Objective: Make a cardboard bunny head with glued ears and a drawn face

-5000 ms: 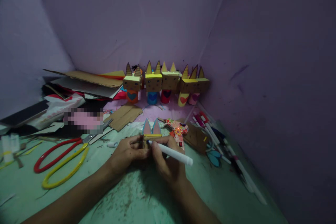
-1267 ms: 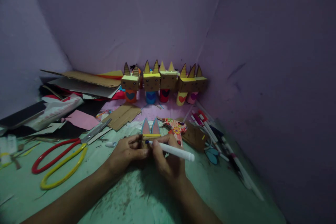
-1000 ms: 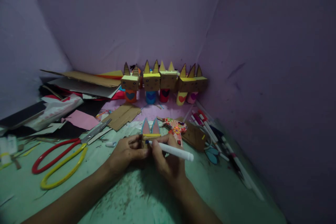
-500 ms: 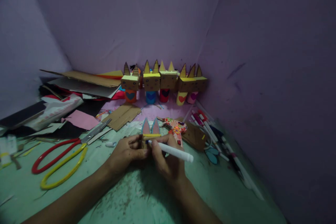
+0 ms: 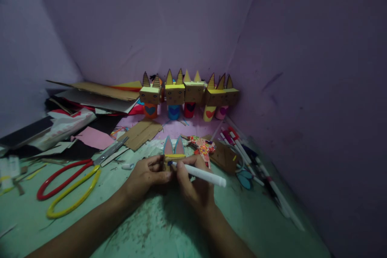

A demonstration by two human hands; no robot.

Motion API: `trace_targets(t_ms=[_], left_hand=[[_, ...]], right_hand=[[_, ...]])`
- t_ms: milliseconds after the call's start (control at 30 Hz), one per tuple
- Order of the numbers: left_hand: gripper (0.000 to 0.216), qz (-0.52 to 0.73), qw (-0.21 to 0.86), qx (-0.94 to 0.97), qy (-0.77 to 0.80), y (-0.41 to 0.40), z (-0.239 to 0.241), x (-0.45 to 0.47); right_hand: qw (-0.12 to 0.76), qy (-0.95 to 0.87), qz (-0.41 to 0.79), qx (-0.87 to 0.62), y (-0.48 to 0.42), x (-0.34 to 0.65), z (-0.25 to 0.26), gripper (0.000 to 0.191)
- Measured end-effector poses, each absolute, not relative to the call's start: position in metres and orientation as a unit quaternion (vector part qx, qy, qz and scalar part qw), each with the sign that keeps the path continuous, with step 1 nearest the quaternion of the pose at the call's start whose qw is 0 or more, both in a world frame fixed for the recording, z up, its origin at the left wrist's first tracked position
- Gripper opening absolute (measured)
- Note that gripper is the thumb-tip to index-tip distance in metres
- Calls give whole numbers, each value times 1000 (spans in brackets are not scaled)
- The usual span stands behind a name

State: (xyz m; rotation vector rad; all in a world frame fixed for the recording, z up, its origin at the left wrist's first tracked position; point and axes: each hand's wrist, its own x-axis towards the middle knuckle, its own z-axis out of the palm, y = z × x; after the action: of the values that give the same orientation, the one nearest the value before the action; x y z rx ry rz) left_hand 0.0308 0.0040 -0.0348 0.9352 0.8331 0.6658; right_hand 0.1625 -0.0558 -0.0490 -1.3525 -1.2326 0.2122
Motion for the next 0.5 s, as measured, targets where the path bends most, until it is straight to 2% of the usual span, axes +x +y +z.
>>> trace_targets(t_ms=[233, 500], left_hand=[[48, 310, 753, 435, 384, 4, -36, 30], [59, 299, 755, 441, 381, 2, -33, 30]], right_hand=[[592, -535, 104, -593, -55, 162, -47, 17], [599, -542, 107, -580, -56, 161, -46, 16]])
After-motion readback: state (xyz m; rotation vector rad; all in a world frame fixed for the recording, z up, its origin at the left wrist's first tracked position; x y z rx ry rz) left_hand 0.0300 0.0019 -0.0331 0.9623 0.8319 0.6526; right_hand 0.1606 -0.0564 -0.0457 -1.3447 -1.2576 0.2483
